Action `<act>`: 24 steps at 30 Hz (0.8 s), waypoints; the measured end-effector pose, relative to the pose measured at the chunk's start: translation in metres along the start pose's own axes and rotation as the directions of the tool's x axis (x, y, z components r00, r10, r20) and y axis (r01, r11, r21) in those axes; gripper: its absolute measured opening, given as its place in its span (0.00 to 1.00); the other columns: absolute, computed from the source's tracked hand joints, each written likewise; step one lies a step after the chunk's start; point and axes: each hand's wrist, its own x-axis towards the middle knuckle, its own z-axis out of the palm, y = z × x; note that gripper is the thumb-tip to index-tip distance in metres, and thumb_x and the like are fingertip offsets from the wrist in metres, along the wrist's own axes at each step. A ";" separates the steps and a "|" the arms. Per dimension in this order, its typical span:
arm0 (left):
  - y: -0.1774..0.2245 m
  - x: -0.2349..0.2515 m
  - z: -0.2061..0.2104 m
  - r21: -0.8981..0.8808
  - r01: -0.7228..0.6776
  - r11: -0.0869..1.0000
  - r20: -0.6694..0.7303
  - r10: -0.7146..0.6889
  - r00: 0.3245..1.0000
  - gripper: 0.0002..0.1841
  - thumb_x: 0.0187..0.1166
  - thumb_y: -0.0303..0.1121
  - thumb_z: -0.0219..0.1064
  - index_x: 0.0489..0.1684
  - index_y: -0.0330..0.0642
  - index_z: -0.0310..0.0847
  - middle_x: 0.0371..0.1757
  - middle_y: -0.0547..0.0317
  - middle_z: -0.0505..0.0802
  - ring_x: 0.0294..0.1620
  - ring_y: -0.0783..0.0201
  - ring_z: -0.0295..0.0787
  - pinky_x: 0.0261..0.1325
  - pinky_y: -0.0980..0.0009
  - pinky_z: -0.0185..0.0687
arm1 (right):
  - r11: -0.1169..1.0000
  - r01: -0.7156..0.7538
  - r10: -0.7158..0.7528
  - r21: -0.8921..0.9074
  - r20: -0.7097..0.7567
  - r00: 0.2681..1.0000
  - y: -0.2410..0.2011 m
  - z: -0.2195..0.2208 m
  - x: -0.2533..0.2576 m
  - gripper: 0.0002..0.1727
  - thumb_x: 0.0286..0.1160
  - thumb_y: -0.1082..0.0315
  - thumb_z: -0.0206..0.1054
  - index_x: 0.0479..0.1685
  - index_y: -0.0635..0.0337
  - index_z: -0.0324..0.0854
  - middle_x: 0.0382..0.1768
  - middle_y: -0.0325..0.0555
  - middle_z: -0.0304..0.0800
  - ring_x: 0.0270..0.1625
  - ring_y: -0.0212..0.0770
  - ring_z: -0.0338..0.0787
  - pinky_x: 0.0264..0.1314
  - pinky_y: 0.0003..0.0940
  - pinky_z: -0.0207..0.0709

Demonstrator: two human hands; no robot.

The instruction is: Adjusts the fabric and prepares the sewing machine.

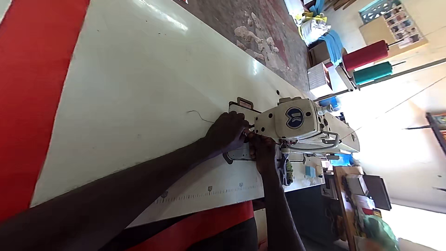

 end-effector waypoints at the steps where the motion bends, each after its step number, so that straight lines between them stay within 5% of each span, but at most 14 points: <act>1: 0.000 0.000 -0.001 -0.005 0.006 1.000 0.009 -0.006 1.000 0.08 0.77 0.37 0.67 0.44 0.51 0.93 0.47 0.60 0.90 0.54 0.55 0.85 0.56 0.54 0.79 | 1.000 0.013 -0.013 0.012 0.009 1.000 0.000 0.000 0.000 0.09 0.83 0.64 0.69 0.41 0.59 0.89 0.18 0.40 0.81 0.11 0.27 0.70 0.10 0.21 0.66; 7: 0.000 -0.001 -0.002 -0.013 -0.015 1.000 0.000 0.015 1.000 0.16 0.82 0.51 0.65 0.42 0.50 0.91 0.45 0.59 0.90 0.53 0.55 0.85 0.55 0.54 0.78 | 0.997 0.057 -0.059 0.055 0.043 0.997 0.004 -0.003 0.000 0.07 0.81 0.67 0.68 0.44 0.60 0.90 0.20 0.41 0.83 0.12 0.28 0.73 0.12 0.21 0.70; 18: -0.001 0.000 0.000 0.005 -0.006 1.000 0.028 0.006 1.000 0.10 0.84 0.40 0.63 0.43 0.50 0.92 0.45 0.60 0.89 0.54 0.54 0.84 0.56 0.55 0.77 | 0.998 0.053 -0.055 0.041 0.046 0.997 0.005 -0.004 0.000 0.08 0.81 0.65 0.70 0.46 0.59 0.91 0.21 0.42 0.84 0.12 0.28 0.72 0.12 0.21 0.68; 24: -0.002 0.001 0.000 -0.011 0.008 1.000 0.005 -0.008 1.000 0.08 0.82 0.37 0.66 0.42 0.48 0.92 0.45 0.57 0.90 0.54 0.53 0.85 0.56 0.54 0.79 | 0.996 0.027 -0.026 0.083 -0.015 1.000 0.003 -0.002 -0.002 0.08 0.81 0.64 0.70 0.36 0.57 0.89 0.16 0.39 0.81 0.11 0.27 0.72 0.12 0.20 0.69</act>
